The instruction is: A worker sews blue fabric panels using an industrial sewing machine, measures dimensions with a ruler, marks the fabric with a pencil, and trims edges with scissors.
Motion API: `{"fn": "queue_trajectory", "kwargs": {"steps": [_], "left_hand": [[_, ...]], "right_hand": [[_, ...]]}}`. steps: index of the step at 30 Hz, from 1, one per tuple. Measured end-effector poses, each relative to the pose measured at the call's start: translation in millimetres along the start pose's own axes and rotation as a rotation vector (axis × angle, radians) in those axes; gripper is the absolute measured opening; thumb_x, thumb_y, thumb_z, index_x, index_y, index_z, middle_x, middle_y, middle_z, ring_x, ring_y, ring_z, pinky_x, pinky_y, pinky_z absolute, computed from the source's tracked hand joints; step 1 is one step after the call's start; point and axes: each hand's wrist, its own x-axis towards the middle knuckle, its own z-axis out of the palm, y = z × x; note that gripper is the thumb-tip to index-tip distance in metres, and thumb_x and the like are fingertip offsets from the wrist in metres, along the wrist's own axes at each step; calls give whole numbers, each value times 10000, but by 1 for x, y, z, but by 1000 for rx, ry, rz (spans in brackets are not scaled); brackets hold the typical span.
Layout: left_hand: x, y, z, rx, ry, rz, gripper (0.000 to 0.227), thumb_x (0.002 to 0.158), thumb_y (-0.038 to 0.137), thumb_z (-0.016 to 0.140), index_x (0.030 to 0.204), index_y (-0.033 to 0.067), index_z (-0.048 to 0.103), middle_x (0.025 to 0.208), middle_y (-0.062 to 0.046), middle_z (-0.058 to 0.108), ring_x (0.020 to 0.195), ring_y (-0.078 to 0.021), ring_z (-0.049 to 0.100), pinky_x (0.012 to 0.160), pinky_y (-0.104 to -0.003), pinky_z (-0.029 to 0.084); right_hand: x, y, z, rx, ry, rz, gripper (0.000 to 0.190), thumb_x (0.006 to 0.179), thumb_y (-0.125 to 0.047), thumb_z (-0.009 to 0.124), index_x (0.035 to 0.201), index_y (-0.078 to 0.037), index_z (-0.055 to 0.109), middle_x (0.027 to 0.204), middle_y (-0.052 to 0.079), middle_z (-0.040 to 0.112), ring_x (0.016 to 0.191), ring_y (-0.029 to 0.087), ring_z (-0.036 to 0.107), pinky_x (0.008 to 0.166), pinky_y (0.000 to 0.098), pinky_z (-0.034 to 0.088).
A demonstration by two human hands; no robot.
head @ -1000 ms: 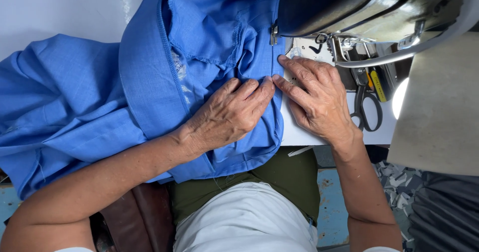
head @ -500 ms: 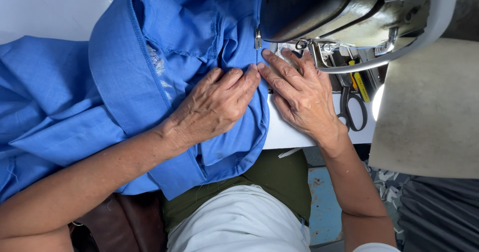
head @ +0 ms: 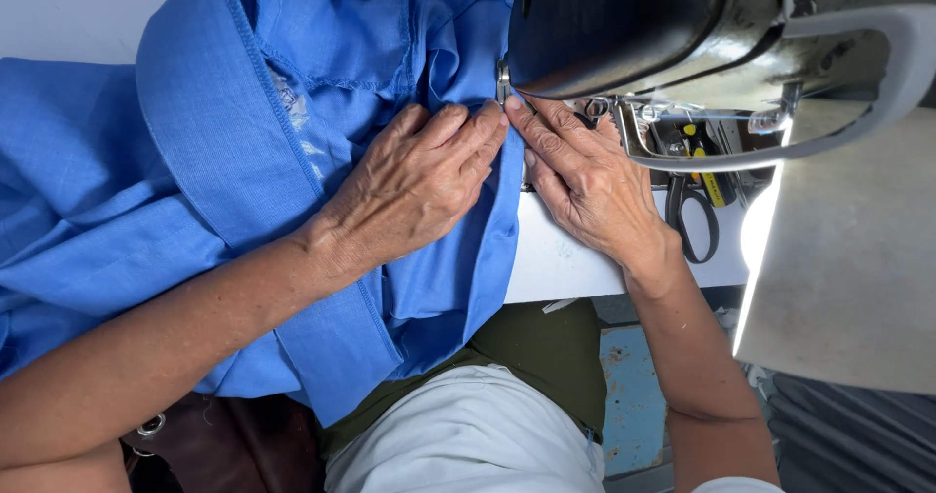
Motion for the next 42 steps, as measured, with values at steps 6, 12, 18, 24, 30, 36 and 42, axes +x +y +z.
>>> {"fn": "queue_trajectory", "kwargs": {"steps": [6,12,18,24,30,36,42], "left_hand": [[2,-6,4,17,-22,-11,355,1100,181,593,1413,57,707,1219,13,678,1005,-135,584,818,-291,501],[3,-10,7,138,-25,23,345,1113,206,576,1417,129,720,1260,28,673,1018,-122,580,853,-294,486],[-12,-26,-57,-362,18,-81,283,1026,129,796,1305,87,819,1337,-85,715,1116,-253,728,855,-419,538],[-120,-27,-183,34,-42,-416,434,1389,191,812,1582,-197,815,1633,-339,612,1433,-525,617,1219,-625,556],[-168,25,-135,18,-353,-812,1070,996,782,674,1729,51,403,1769,-270,275,1582,-601,318,1237,-810,394],[-187,-18,-112,289,129,-566,55,1139,174,937,1143,119,934,1221,21,898,1084,-221,692,1065,-407,440],[-152,-105,-118,1680,-271,-7,518,1273,51,439,872,379,454,778,132,431,667,-57,346,703,-286,302]], "right_hand": [[1,7,4,90,-93,77,521,1194,-147,494,1704,-101,400,1633,110,621,1402,294,634,843,417,439],[6,8,4,150,-62,72,509,1186,-124,497,1687,-74,414,1581,142,656,1294,350,647,902,471,470],[-18,-36,-23,-12,89,21,511,1229,-92,633,1688,-37,414,1543,266,537,1374,522,580,1004,542,520],[-105,-139,-4,625,357,214,423,1069,-103,509,710,-22,717,691,113,739,579,186,712,516,268,528],[-107,-180,67,669,-229,591,546,937,-635,673,1060,-105,722,910,47,711,708,205,692,635,378,522],[-116,-173,79,1305,58,561,537,1080,-174,662,654,-194,336,622,-93,300,581,57,301,586,272,264],[-169,-158,50,2211,158,833,252,907,-51,740,1141,39,717,838,79,752,719,201,715,682,315,561]]}}
